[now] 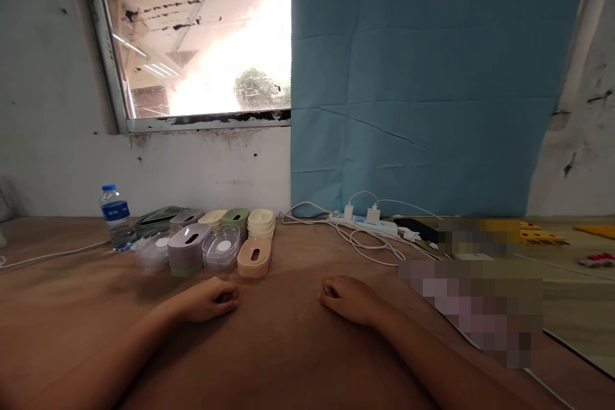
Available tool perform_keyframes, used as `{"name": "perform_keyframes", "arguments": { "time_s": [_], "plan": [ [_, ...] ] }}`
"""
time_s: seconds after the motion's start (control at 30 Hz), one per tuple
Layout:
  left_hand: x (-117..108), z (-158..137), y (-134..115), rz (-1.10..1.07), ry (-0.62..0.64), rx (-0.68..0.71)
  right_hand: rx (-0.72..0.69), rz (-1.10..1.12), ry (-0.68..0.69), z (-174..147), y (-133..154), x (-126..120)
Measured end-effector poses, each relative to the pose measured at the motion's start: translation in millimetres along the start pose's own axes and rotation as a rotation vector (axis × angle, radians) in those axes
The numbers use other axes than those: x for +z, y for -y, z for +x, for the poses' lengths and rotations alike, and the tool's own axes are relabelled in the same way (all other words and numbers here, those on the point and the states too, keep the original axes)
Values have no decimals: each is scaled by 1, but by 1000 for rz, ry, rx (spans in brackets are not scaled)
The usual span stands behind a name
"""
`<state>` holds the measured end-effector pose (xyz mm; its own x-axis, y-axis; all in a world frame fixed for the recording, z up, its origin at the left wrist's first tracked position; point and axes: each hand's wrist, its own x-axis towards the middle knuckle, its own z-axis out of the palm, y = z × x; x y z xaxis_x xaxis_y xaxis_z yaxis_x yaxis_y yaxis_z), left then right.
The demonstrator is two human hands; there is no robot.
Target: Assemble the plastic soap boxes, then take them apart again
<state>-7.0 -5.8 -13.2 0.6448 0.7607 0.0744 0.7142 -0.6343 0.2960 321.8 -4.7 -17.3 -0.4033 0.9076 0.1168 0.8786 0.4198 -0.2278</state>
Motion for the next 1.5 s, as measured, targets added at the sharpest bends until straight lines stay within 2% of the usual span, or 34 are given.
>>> {"name": "perform_keyframes", "arguments": {
  "time_s": [0.67,0.73,0.9,0.97,1.1,1.27,1.4,1.5],
  "plan": [
    [2,2,1,-6,-7,-7,-31,14,20,-1,-1,-4],
    [5,3,-1,7,-77,-39,-30,14,21,0,-1,-4],
    [20,15,-16,76,-434,-88,-27,14,16,0,-2,-3],
    [25,25,-22,113,-478,-82,-30,16,17,0,-1,-3],
    [30,49,-27,221,-452,-159,-31,14,20,0,-1,-3],
    [34,71,-25,275,-320,-282,-29,8,15,0,-2,-3],
    [32,70,-24,253,-286,-244,-37,17,0,0,-3,-2],
    [28,57,-25,178,-303,-100,-22,28,-40,0,-2,1]
  ]
}}
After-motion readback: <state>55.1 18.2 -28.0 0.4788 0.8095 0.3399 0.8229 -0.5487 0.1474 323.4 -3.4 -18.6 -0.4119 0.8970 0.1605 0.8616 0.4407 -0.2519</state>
